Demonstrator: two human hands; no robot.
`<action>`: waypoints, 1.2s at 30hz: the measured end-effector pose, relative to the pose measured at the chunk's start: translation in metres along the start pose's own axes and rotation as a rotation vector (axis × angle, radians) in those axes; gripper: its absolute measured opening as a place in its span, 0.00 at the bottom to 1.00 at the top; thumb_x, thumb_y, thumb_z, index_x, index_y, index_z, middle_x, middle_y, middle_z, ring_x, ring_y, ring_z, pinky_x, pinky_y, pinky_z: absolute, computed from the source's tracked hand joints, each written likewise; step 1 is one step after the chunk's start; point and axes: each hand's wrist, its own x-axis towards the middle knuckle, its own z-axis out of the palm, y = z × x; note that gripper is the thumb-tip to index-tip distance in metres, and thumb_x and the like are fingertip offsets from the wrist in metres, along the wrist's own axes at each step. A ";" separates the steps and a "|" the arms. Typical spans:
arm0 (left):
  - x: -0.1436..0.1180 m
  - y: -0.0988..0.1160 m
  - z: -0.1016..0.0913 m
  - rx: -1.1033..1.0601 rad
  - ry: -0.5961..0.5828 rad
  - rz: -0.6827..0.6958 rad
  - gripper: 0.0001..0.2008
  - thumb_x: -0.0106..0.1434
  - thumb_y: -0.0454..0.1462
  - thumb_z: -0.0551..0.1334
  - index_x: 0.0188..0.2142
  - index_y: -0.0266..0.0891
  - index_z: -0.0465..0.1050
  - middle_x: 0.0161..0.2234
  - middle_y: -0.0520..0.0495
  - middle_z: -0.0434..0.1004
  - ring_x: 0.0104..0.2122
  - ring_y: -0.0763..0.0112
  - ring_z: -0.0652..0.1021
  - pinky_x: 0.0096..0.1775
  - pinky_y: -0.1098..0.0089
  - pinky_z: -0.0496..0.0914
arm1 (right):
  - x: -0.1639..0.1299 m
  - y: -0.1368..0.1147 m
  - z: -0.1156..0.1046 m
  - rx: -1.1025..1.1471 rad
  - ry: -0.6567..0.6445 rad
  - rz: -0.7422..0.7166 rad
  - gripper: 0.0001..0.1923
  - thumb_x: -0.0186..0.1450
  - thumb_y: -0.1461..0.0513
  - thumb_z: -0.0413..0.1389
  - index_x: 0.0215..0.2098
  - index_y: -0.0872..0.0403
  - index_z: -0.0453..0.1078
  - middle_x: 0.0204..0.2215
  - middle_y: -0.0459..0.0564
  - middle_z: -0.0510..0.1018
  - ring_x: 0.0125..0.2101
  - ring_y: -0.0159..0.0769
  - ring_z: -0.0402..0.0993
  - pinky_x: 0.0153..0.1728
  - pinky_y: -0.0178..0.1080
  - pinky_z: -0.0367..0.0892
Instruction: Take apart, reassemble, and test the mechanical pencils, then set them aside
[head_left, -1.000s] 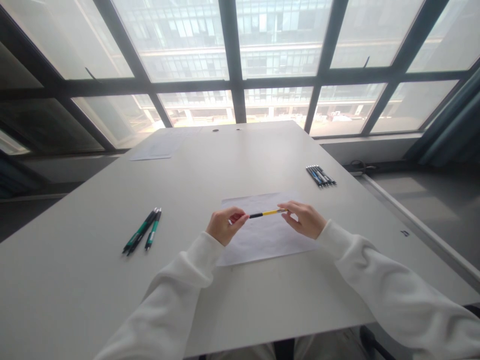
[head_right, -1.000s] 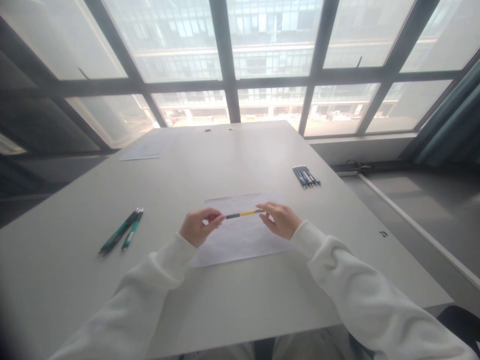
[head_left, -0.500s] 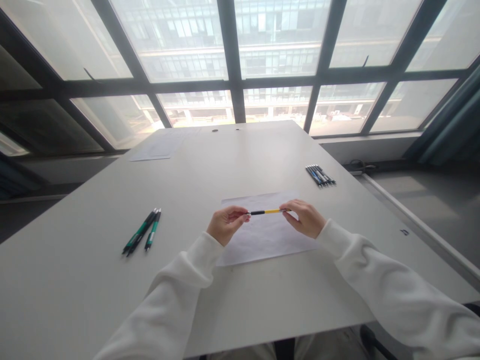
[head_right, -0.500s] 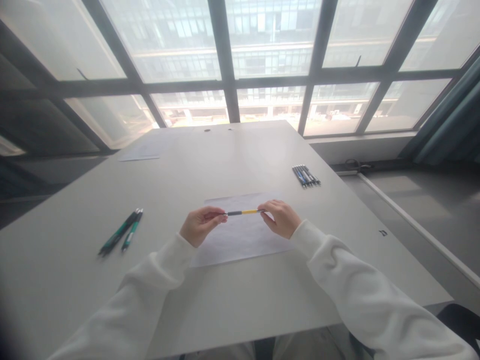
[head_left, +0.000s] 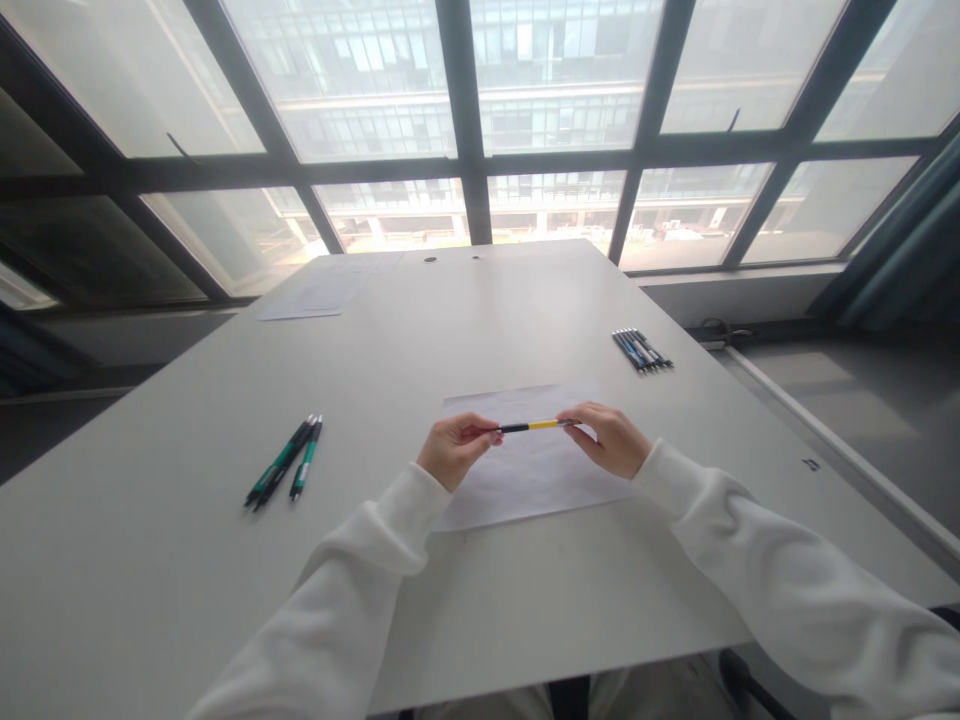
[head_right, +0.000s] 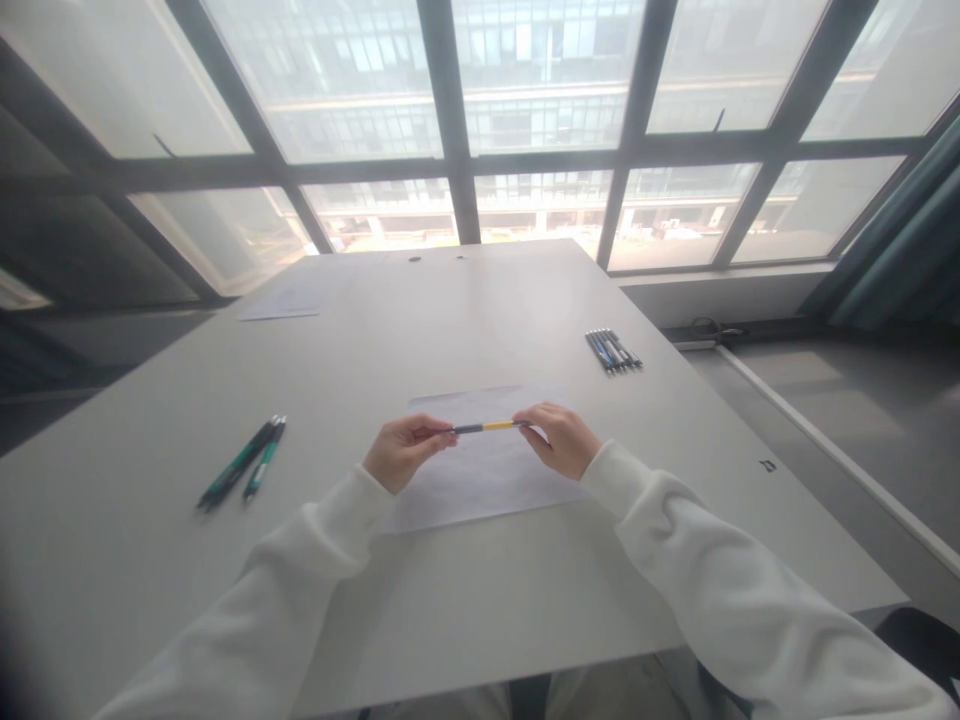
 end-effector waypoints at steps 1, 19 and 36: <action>0.000 0.000 0.000 -0.007 0.003 0.000 0.09 0.48 0.36 0.66 0.29 0.33 0.73 0.25 0.45 0.78 0.29 0.64 0.79 0.37 0.64 0.74 | 0.000 -0.001 0.000 0.003 0.001 0.002 0.10 0.63 0.64 0.48 0.41 0.53 0.67 0.34 0.52 0.76 0.36 0.37 0.71 0.39 0.40 0.67; -0.001 0.006 0.004 -0.007 -0.007 -0.011 0.09 0.47 0.37 0.66 0.28 0.34 0.74 0.24 0.46 0.78 0.27 0.66 0.78 0.34 0.66 0.74 | 0.000 -0.005 0.000 -0.001 0.034 0.014 0.10 0.63 0.63 0.48 0.40 0.53 0.68 0.34 0.52 0.76 0.35 0.36 0.72 0.39 0.40 0.67; -0.001 -0.005 0.003 0.244 0.028 0.148 0.08 0.50 0.39 0.64 0.28 0.36 0.74 0.27 0.47 0.78 0.29 0.67 0.77 0.37 0.66 0.73 | 0.000 -0.003 0.004 -0.002 -0.061 0.035 0.10 0.64 0.63 0.46 0.41 0.54 0.67 0.31 0.52 0.74 0.33 0.36 0.70 0.37 0.39 0.65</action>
